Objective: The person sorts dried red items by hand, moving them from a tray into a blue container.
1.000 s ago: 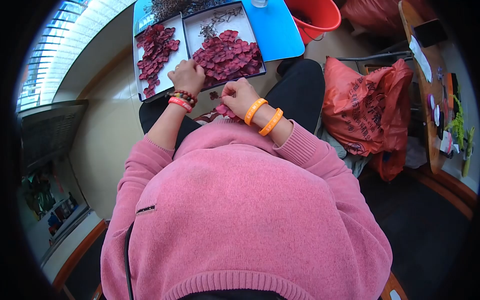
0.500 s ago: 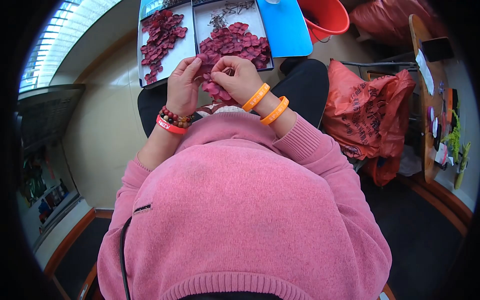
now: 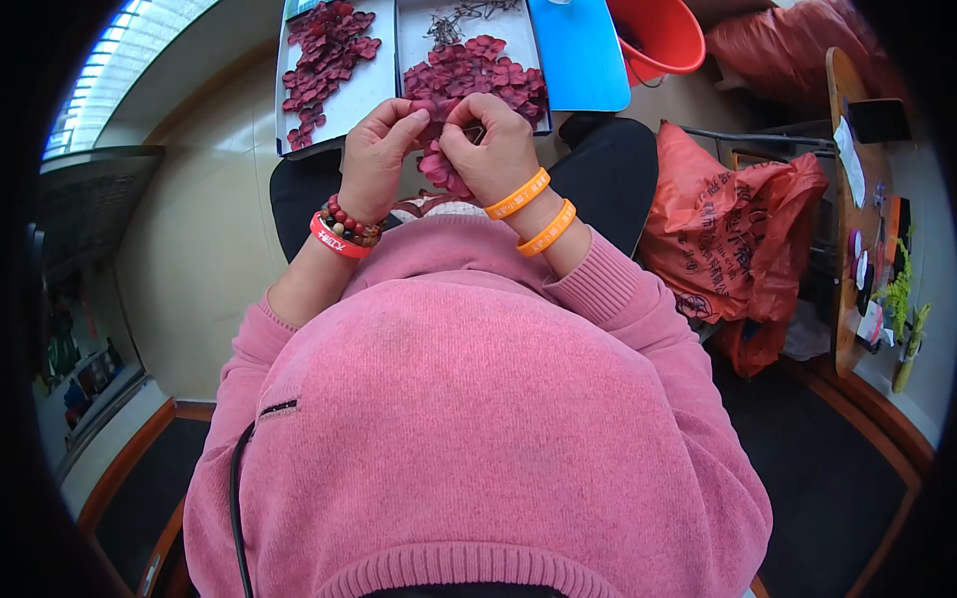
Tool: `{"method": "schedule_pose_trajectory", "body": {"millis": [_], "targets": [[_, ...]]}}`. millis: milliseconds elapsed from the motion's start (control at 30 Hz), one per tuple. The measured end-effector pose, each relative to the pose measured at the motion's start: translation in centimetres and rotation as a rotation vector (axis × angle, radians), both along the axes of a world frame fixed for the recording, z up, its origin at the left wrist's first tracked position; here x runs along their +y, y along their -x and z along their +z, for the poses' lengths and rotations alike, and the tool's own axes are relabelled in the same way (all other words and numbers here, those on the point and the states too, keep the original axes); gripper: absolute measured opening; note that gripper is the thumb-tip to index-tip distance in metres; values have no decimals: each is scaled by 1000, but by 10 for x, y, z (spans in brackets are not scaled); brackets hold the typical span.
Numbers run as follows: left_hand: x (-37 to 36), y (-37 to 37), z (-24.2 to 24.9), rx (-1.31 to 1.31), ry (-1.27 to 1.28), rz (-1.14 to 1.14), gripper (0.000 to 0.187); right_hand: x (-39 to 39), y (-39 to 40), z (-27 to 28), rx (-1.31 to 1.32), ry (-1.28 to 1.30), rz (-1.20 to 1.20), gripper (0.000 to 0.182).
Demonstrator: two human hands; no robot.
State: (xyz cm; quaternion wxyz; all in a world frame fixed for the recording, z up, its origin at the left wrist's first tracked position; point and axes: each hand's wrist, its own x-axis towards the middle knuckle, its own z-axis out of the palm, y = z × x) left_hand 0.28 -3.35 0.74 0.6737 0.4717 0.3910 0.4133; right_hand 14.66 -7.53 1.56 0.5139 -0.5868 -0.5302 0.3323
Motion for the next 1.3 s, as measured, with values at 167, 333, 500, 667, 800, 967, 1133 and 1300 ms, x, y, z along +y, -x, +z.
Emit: {"method": "schedule_pose_trajectory", "body": {"millis": [167,333,500,667,800,967,1133,1300], "targets": [[-3,-4,-3,-36,-49,-9,10,-1,-1,-2,-221,-86,-7,5],[-10,-7,-8,168,-310,62,7,-1,2,-1,-316,-198,-13,6],[-9,-10,-4,352,-960,190,9,-4,2,2,-250,-236,-5,7],[-9,-6,7,293,-1219,158,15,-12,-1,14,-40,-276,21,9],[-12,4,15,334,-1355,113,25,-14,-7,19,-54,-335,125,10],[-16,1,14,281,-1214,166,21,-24,-7,24,13,-207,151,7],[-21,-1,17,261,-1157,93,19,-26,-6,24,29,-157,99,7],[-28,-4,13,203,-618,-12,12,-24,-5,5,151,-7,0,10]]}}
